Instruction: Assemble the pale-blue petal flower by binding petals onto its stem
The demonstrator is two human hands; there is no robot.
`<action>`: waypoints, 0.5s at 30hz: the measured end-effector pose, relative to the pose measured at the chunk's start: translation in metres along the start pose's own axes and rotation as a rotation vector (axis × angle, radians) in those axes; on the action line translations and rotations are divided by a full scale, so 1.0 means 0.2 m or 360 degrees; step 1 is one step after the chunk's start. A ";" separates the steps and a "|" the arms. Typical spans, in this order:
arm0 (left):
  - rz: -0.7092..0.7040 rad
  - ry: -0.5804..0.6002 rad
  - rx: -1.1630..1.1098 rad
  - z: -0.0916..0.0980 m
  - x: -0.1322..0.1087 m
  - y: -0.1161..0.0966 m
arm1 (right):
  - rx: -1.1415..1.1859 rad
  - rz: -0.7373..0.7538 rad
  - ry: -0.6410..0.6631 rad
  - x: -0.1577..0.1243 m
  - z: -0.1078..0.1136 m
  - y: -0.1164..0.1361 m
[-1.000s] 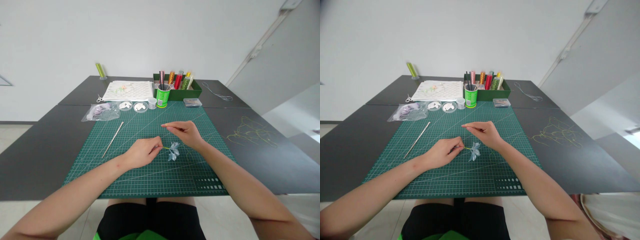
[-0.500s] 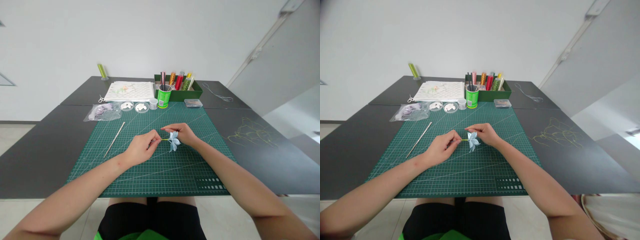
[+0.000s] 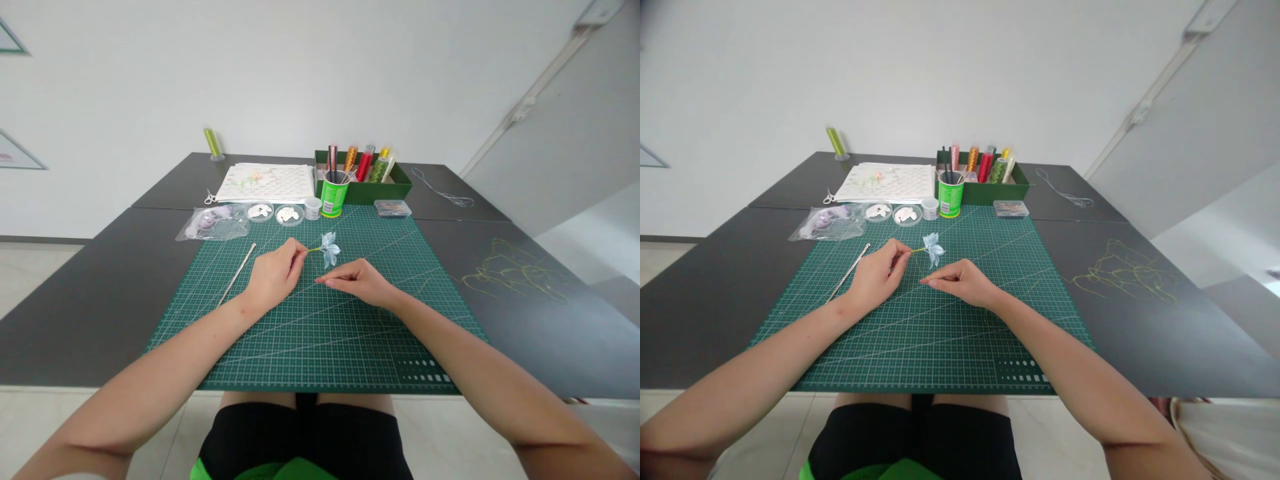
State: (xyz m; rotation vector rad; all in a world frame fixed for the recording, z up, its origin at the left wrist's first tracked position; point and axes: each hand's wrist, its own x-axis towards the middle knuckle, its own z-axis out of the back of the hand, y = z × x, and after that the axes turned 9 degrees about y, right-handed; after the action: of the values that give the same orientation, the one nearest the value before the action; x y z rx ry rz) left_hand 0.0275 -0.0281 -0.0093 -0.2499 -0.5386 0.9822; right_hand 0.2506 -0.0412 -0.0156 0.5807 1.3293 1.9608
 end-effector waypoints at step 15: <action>0.0271 -0.0135 -0.0282 0.01 0.06 0.09 | -0.0099 0.0140 -0.0391 -0.01 0.00 0.05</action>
State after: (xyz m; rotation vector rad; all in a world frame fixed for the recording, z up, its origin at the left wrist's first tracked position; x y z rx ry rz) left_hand 0.0197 -0.0089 -0.0122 -0.4188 -0.6918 1.1151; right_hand 0.2491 -0.0459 -0.0060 0.8328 1.1042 1.9218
